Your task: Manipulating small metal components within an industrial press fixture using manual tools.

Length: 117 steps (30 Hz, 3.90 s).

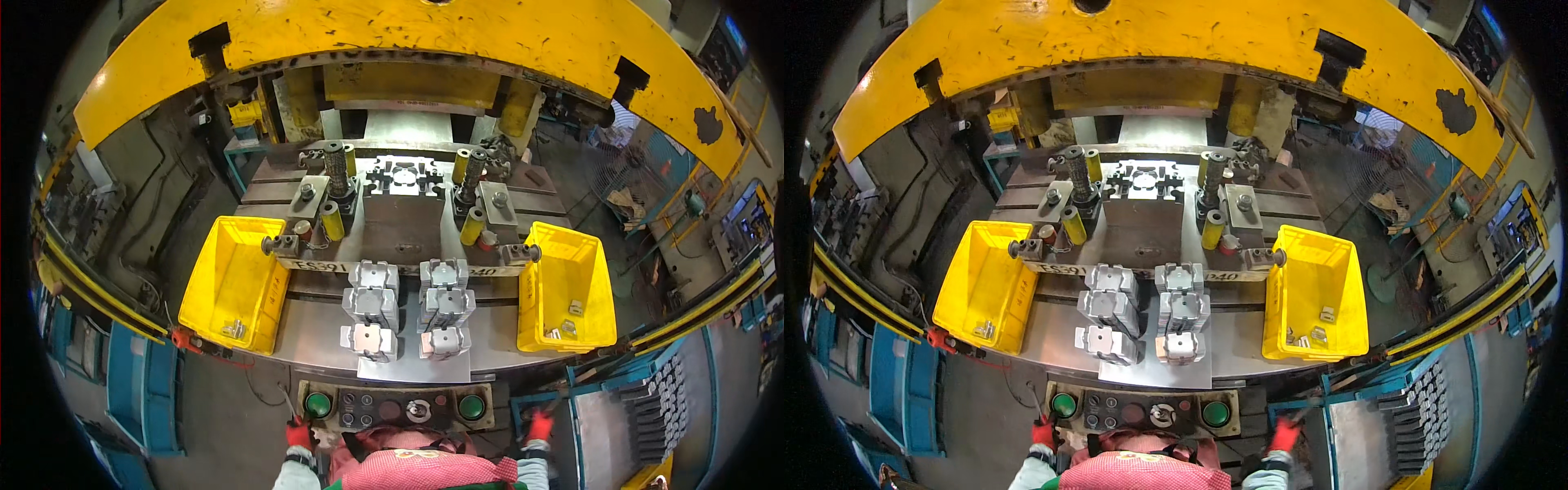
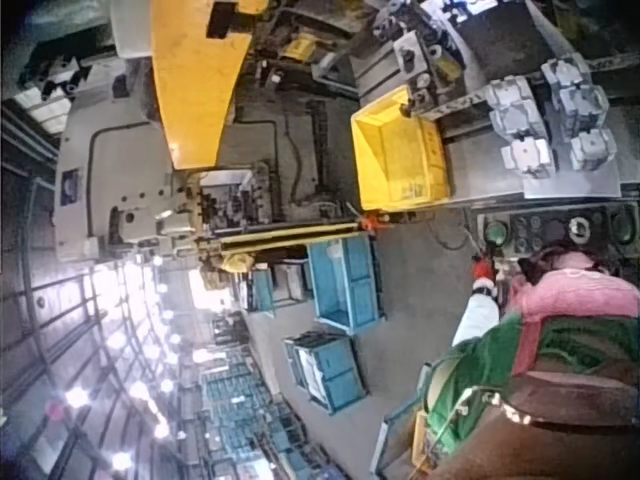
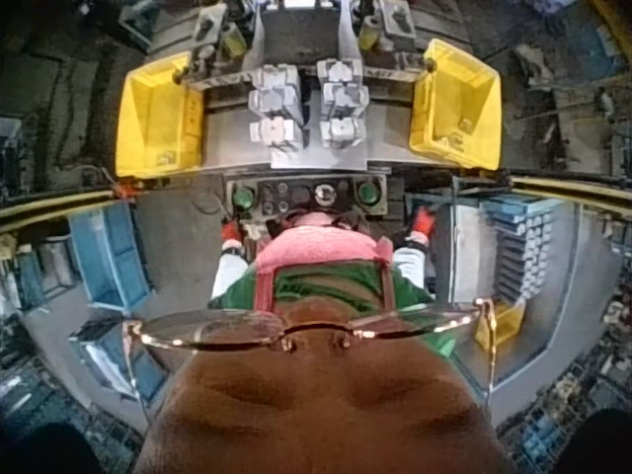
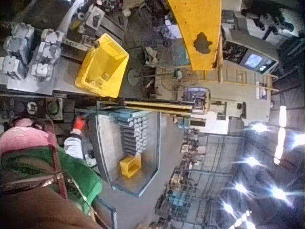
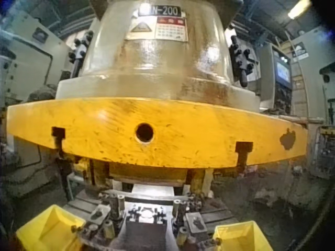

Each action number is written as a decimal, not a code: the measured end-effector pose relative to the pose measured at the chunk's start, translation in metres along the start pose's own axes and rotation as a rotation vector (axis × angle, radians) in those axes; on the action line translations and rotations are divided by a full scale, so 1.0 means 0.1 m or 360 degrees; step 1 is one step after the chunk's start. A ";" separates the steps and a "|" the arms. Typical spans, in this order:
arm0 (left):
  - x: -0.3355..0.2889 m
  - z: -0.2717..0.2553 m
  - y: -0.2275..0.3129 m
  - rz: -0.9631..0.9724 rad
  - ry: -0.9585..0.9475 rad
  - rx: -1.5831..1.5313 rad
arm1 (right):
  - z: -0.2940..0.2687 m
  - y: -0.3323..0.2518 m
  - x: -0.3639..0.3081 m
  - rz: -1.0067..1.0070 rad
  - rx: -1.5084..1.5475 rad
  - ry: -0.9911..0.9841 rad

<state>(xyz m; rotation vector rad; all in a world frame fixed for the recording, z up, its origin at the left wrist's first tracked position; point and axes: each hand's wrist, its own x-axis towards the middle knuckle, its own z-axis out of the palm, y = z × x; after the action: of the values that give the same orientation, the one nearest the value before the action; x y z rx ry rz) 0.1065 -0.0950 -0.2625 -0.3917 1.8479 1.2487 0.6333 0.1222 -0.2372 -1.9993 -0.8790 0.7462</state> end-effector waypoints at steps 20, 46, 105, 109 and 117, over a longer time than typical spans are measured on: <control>0.03 0.52 0.35 0.0365 0.0238 0.0638 | 1.06 0.57 -0.06 0.0005 -0.0883 -0.0548; 0.57 -0.18 -0.12 0.0100 -0.0098 0.0166 | 0.71 0.59 0.11 -0.0664 -0.1044 -0.0931; -0.95 0.19 1.80 0.1440 -0.0498 -0.0088 | 1.73 -4.29 -0.59 -0.0716 0.0666 -0.1790; -1.44 0.43 1.86 0.1293 -0.0645 -0.0166 | 2.79 -4.59 -0.04 -0.0794 0.0566 -0.1733; -1.42 0.16 1.52 0.1095 -0.0373 -0.0212 | 3.27 -4.59 -0.08 -0.0734 0.0491 -0.1655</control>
<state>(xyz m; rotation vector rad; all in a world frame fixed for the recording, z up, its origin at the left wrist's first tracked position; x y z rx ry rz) 0.0983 -0.0401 -0.0617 0.3500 1.7510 1.7879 0.2404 0.4554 -0.0098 -0.9836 -1.6026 1.5490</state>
